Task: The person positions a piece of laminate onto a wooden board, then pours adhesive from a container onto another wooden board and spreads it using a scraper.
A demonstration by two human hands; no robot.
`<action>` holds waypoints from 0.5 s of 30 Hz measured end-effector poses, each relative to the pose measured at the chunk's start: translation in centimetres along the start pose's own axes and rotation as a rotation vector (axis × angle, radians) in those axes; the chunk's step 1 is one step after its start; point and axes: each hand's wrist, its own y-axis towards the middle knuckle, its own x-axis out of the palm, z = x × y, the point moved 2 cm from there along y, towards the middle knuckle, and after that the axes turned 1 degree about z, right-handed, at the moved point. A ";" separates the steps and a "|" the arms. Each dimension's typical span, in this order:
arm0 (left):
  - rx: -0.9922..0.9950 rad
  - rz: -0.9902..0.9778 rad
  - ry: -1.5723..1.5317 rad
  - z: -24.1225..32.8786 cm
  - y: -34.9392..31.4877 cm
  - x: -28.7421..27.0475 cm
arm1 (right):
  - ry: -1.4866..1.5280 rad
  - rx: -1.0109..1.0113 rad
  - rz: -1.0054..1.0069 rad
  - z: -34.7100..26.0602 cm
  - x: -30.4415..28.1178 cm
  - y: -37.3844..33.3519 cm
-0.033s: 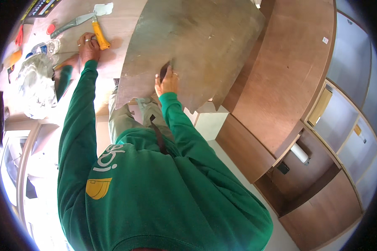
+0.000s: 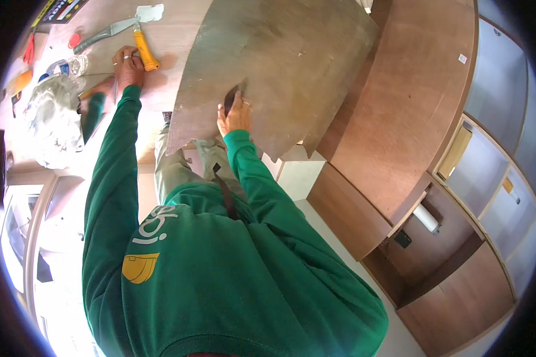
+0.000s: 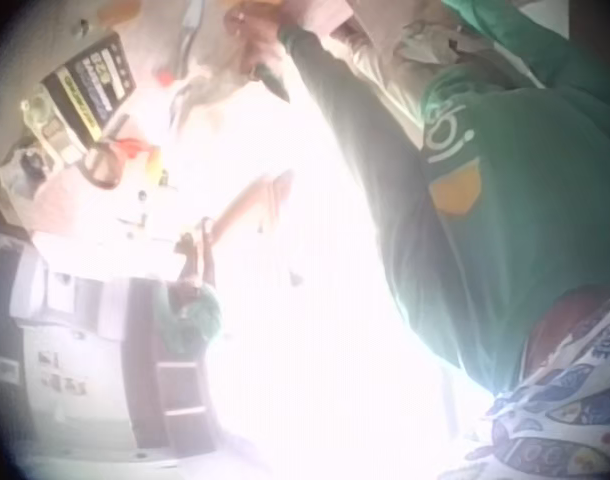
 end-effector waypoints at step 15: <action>-0.072 -0.015 -0.099 -1.1 0.0 0.1 | 0.066 -0.288 -0.156 -8.2 0.2 0.9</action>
